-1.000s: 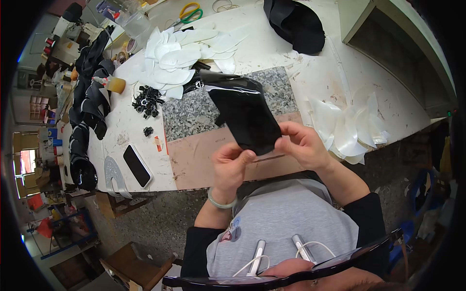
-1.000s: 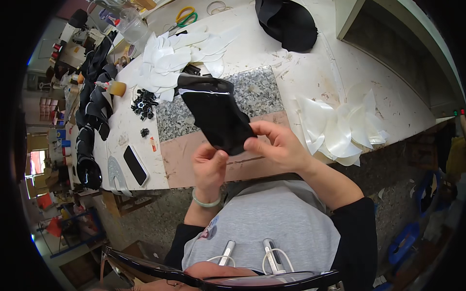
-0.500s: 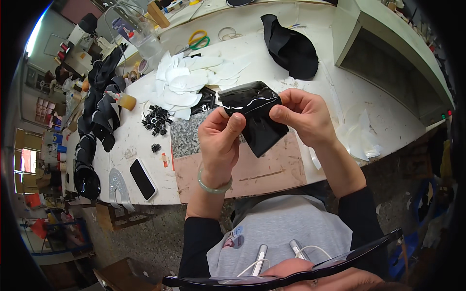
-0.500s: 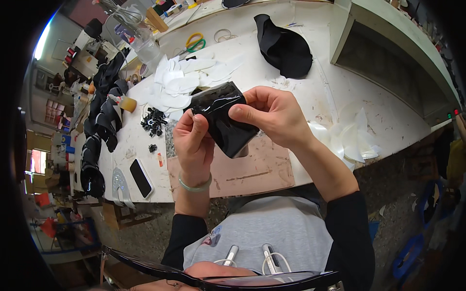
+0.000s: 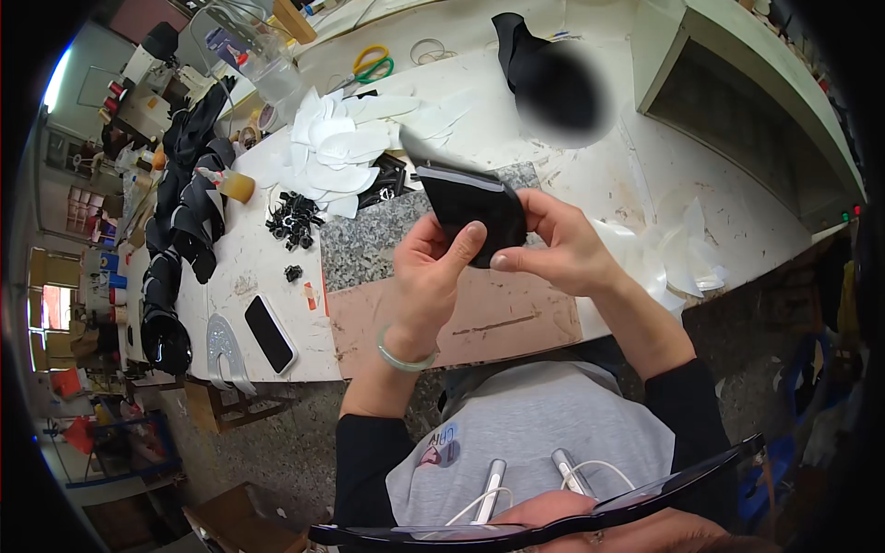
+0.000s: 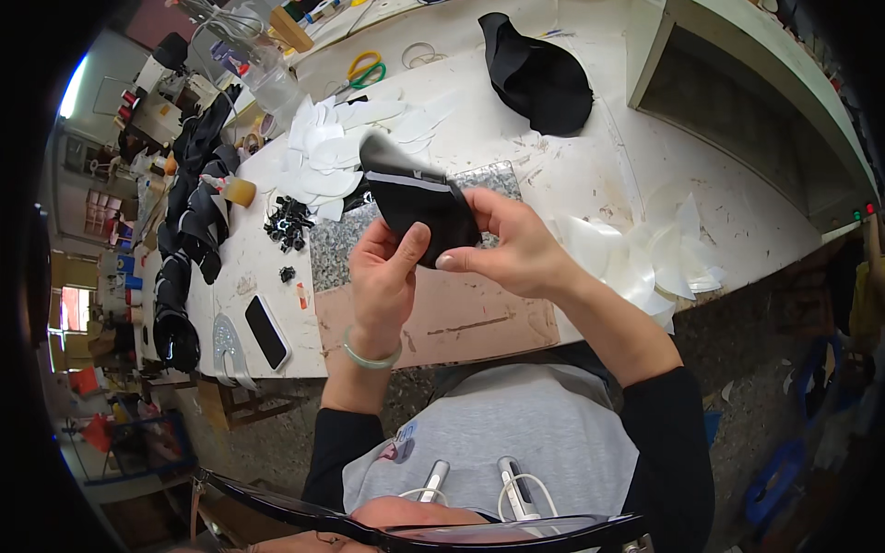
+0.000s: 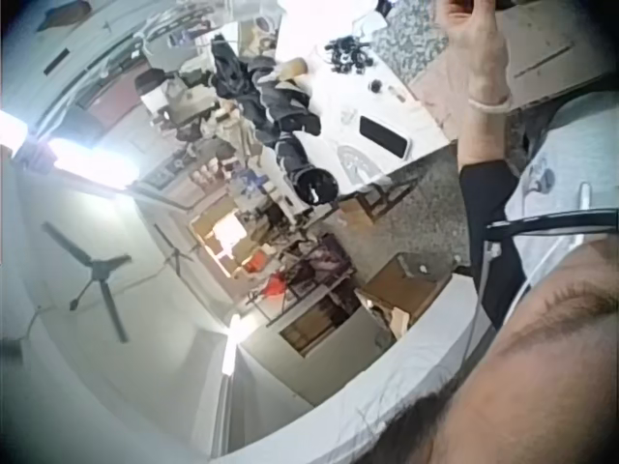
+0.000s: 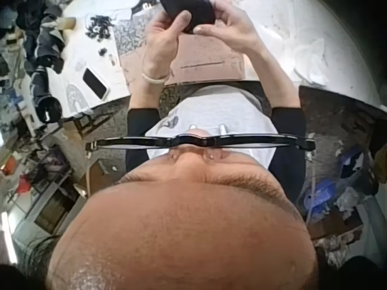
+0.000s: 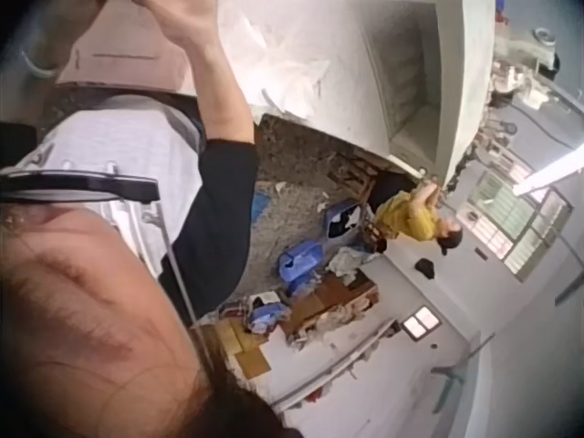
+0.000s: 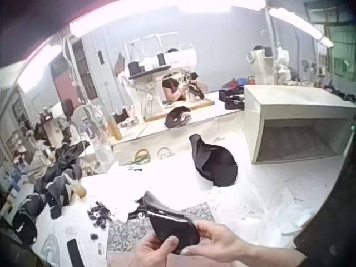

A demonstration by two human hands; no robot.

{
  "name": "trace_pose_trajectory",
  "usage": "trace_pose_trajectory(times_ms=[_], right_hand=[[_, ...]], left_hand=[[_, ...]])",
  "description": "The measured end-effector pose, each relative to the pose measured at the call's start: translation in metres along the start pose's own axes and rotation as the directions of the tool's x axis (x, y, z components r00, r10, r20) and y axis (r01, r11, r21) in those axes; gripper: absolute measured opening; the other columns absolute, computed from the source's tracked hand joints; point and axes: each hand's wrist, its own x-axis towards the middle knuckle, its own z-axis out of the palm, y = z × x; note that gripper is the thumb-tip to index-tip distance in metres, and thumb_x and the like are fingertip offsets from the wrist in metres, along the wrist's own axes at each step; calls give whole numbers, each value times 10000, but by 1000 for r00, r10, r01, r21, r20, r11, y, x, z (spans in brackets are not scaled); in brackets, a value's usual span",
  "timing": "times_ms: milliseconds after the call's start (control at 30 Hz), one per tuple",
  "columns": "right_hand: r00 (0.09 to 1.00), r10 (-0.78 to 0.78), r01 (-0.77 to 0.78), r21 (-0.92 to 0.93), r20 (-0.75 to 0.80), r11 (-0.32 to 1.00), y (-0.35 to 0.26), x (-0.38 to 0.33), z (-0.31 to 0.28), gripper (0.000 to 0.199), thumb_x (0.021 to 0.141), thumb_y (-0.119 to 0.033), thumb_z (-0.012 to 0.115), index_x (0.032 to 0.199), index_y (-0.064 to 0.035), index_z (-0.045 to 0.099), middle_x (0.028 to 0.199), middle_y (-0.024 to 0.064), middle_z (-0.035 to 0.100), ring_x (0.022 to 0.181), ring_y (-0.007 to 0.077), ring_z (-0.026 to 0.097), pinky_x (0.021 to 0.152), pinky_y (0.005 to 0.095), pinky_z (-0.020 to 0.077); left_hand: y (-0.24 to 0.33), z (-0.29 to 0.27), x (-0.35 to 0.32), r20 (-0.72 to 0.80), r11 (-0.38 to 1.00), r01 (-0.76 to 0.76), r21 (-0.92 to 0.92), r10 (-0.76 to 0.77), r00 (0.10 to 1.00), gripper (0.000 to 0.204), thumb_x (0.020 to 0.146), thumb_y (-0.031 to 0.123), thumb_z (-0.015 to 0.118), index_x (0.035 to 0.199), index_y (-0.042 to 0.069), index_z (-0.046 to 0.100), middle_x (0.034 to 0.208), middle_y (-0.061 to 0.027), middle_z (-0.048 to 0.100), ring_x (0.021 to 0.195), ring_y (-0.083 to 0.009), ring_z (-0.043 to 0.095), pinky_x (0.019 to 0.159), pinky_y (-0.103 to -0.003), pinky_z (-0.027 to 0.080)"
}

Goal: The person retrieves heated reinforcement pads from an oven, adheres them onto shoe upper components by hand, and presses a black fabric lining into the interior of the shoe piece.

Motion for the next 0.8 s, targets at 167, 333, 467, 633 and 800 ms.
trace_pose_trajectory(times_ms=[167, 333, 467, 633, 800], right_hand=[[999, -3, 28, -472, 54, 881, 37, -18, 6, 403, 734, -113, 786, 1045, 22, 570, 875, 92, 616, 824, 152, 596, 710, 291, 468], [965, -217, 262, -602, 148, 754, 65, -32, 10, 379, 741, -167, 751, 1007, 19, 555, 883, 168, 597, 864, 341, 560, 708, 415, 454], [974, -197, 223, -580, 109, 784, 68, -41, 24, 423, 737, -172, 758, 1049, 29, 555, 896, 173, 599, 866, 346, 566, 724, 416, 459], [989, -145, 140, -484, 27, 864, 67, -41, 24, 466, 718, -166, 771, 1085, 27, 560, 948, 189, 611, 904, 355, 588, 758, 416, 476], [839, -50, 392, -537, 542, 747, 2, -48, -10, 414, 745, -82, 719, 1117, 4, 559, 1109, 175, 604, 972, 315, 613, 804, 379, 501]], left_hand=[[-11, -13, -8, -120, 958, 190, -217, -219, 968, 203, 899, 98, 634, 1063, -17, 605, 974, -77, 668, 859, -141, 646, 783, -259, 515], [-34, -32, -22, -155, 965, 141, -219, -177, 972, 170, 914, 77, 603, 1066, 0, 599, 1004, -87, 665, 887, -144, 641, 800, -278, 518], [-27, -19, -36, -201, 941, 132, -313, -201, 959, 218, 902, 64, 618, 1106, -1, 578, 1020, -88, 661, 904, -148, 641, 813, -284, 517], [4, -25, -35, 61, 881, -98, 463, 79, 995, 251, 845, 22, 652, 1085, -3, 582, 993, -112, 645, 870, -230, 630, 757, -314, 503], [26, -37, -12, 513, -389, -488, 782, -44, 857, 206, 706, 54, 618, 912, 44, 606, 856, -85, 565, 809, -247, 563, 624, -340, 459]])
